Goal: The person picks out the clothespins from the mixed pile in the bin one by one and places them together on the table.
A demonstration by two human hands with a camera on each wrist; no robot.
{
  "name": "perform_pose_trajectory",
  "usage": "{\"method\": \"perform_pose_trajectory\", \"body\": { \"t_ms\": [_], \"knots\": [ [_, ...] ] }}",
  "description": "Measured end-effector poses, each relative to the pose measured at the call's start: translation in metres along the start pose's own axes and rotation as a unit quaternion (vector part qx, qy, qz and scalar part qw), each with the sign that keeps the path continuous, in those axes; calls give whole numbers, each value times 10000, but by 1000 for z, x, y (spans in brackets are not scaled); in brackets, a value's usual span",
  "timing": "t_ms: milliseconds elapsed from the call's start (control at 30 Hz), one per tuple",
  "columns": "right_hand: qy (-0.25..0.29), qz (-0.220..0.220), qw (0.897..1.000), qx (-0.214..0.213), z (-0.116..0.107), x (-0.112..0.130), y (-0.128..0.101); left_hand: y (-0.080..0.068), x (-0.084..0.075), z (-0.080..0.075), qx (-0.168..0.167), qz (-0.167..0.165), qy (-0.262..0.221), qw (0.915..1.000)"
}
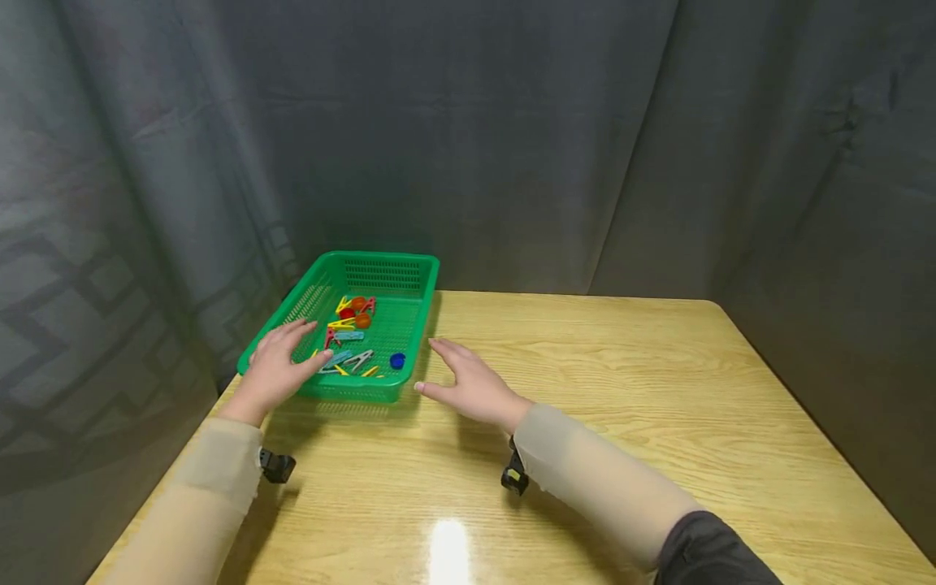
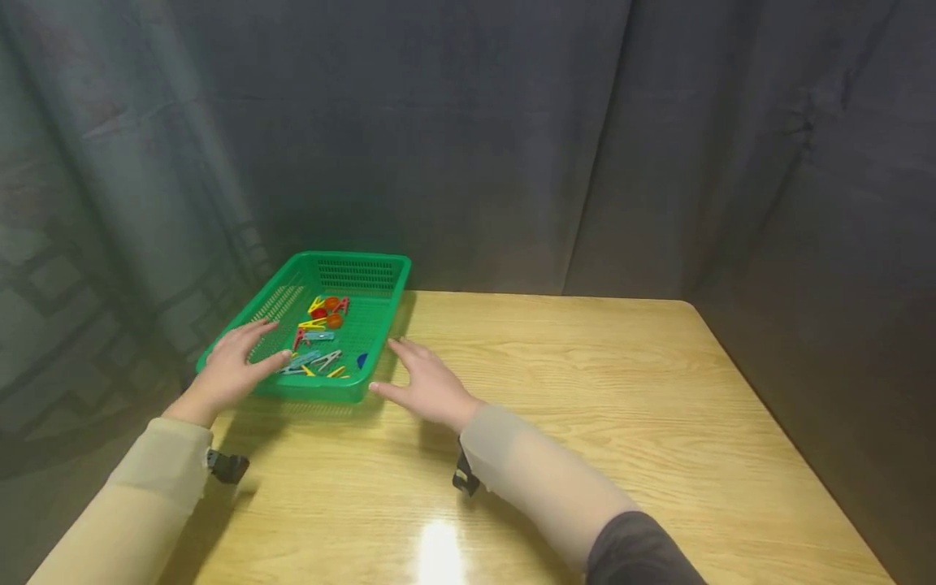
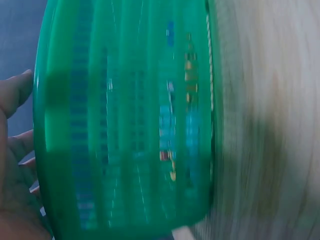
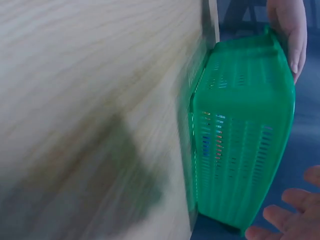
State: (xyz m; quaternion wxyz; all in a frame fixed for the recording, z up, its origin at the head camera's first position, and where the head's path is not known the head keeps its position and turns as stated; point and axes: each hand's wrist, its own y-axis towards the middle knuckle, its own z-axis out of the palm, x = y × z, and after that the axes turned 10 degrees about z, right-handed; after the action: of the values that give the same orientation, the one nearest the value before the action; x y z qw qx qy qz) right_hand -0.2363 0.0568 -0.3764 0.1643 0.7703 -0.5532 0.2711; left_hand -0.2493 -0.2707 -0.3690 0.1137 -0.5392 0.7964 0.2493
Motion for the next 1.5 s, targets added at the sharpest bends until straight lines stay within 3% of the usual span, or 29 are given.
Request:
{"method": "perform_pose_trajectory", "body": {
  "t_ms": [333, 633, 1033, 1500],
  "knots": [
    [-721, -217, 9971, 137, 6, 19, 28, -2, 42, -25, 666, -570, 653, 9940],
    [-1039, -269, 9933, 418, 10, 25, 44, -2, 54, -28, 1152, -591, 448, 9906],
    [-1694, -381, 9835, 507, 9, 26, 53, -2, 52, -28, 1378, -551, -2, 9889],
    [-1993, -431, 9784, 334, -11, -4, 35, 3, 17, -8, 1252, -302, 254, 9913]
  ]
}}
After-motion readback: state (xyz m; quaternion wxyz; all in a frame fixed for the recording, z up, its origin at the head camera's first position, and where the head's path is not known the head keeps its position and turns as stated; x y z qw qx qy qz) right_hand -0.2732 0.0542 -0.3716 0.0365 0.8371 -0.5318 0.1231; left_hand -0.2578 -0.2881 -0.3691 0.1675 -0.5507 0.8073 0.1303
